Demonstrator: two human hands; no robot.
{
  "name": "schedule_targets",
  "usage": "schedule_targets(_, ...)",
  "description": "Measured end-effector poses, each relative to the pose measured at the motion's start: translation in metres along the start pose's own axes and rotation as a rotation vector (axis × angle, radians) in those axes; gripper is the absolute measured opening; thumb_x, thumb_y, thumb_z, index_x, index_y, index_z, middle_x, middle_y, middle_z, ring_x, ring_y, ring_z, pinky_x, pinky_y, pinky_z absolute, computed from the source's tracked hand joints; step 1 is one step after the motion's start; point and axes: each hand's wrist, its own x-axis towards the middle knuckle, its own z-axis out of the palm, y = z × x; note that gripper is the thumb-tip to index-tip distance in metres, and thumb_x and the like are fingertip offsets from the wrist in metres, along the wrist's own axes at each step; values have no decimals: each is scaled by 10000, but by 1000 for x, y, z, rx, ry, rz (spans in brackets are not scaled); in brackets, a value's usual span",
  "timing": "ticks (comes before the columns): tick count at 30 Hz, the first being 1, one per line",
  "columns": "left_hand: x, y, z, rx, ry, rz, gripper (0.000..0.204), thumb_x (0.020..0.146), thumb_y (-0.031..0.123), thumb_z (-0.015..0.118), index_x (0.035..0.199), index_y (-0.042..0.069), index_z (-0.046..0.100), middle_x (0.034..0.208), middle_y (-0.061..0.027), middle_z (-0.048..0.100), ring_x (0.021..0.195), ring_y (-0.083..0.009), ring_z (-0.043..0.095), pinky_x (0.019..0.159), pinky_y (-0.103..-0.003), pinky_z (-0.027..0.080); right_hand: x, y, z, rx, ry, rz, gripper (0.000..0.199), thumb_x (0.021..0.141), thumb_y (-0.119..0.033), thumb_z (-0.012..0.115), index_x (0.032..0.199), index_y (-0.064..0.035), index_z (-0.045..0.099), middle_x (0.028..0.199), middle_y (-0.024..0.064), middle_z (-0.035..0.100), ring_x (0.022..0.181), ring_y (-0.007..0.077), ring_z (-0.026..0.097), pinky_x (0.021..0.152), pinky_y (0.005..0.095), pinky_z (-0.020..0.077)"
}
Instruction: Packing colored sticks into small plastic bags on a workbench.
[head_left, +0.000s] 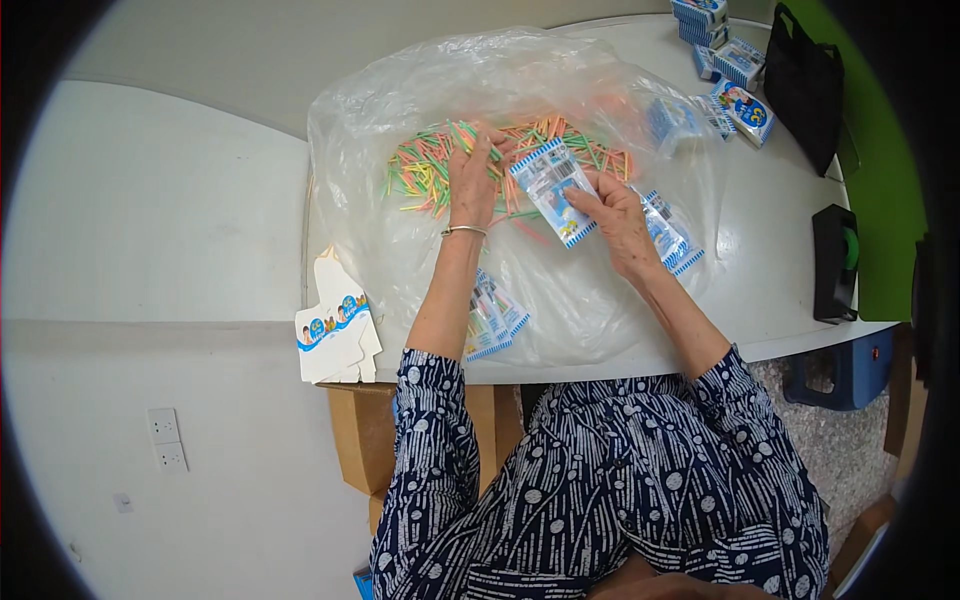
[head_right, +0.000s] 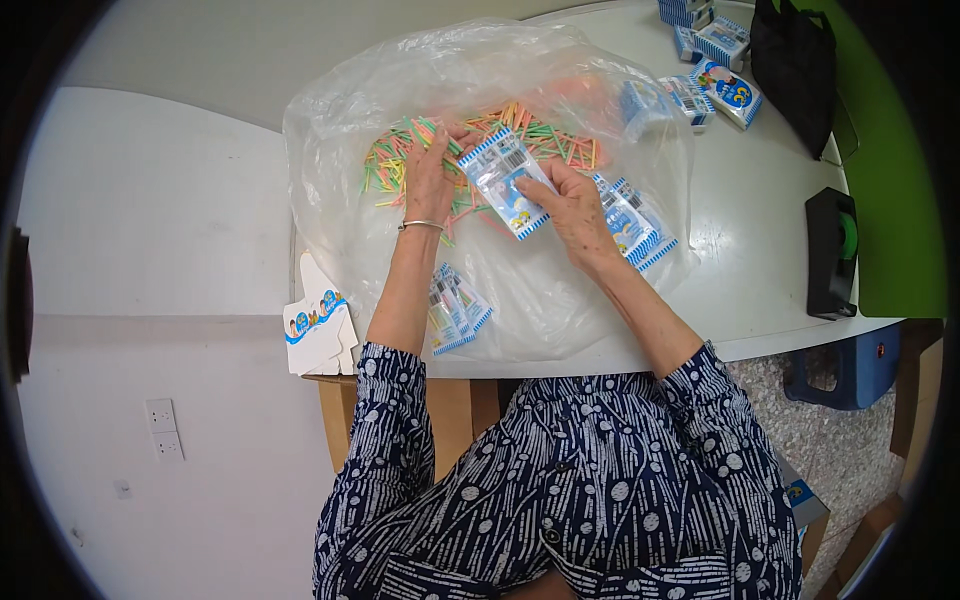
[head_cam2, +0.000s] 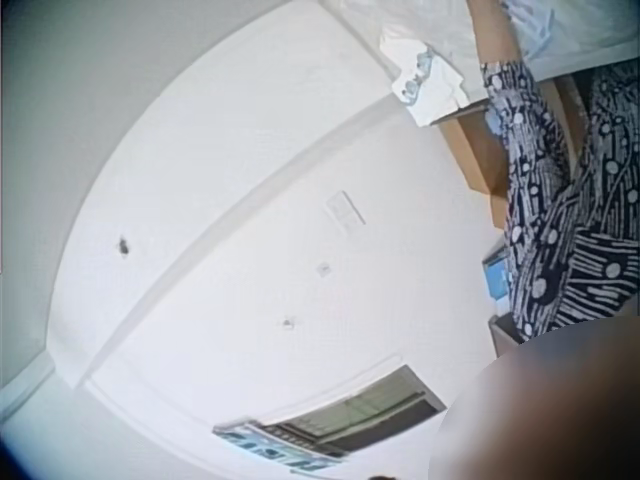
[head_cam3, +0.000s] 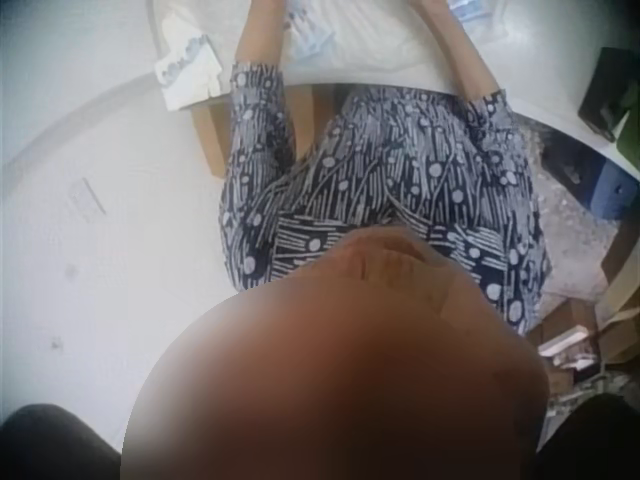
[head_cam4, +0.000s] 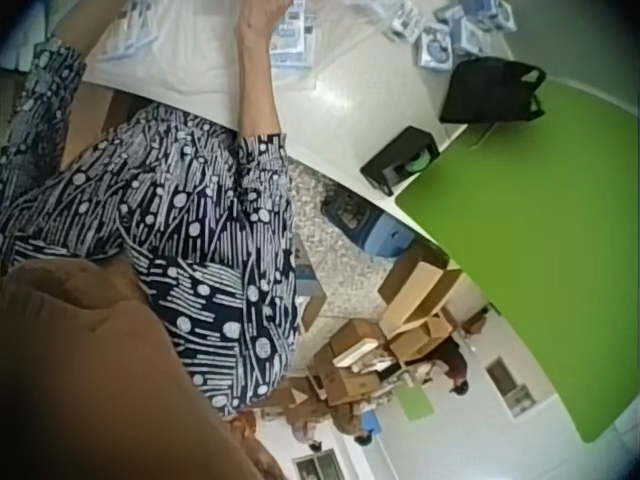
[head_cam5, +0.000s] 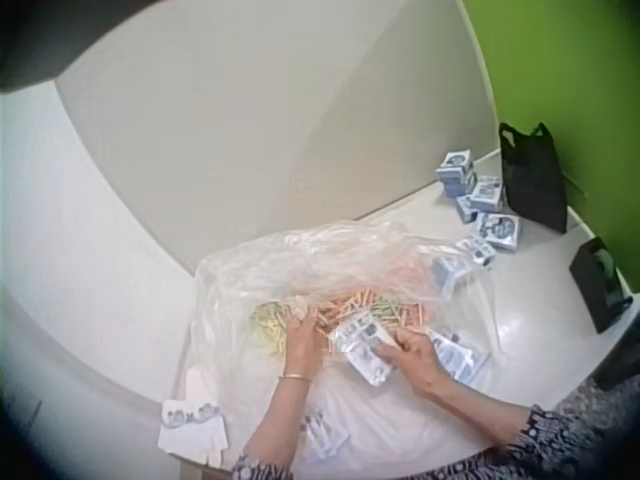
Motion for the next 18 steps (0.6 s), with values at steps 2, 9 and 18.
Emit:
schedule_targets(2, 1, 2, -6, 35, -35, -21, 276, 962, 227, 522, 935, -37, 596, 876, -126, 651, 799, -174, 654, 674, -273, 546, -4, 1, 1, 30, -24, 32, 235, 879, -173, 653, 1050, -11, 661, 840, -32, 648, 719, 15, 530, 658, 196, 408)
schedule_targets(9, -4, 8, 1, 111, -45, -31, 256, 964, 208, 512, 970, -37, 585, 861, -115, 645, 825, -166, 651, 637, -271, 544, -9, 7, -7, -64, -18, 100, 200, 879, -199, 650, 926, -9, 693, 770, -40, 629, 679, 12, 500, 611, 188, 377)
schedule_targets(18, 2, 5, -11, 249, -32, 57, 282, 991, 213, 442, 1051, -50, 526, 990, -153, 624, 924, -201, 618, 772, -296, 512, -13, 1, -9, -112, -55, 88, 223, 882, -233, 654, 855, -15, 696, 728, -63, 585, 659, 7, 454, 584, 192, 342)
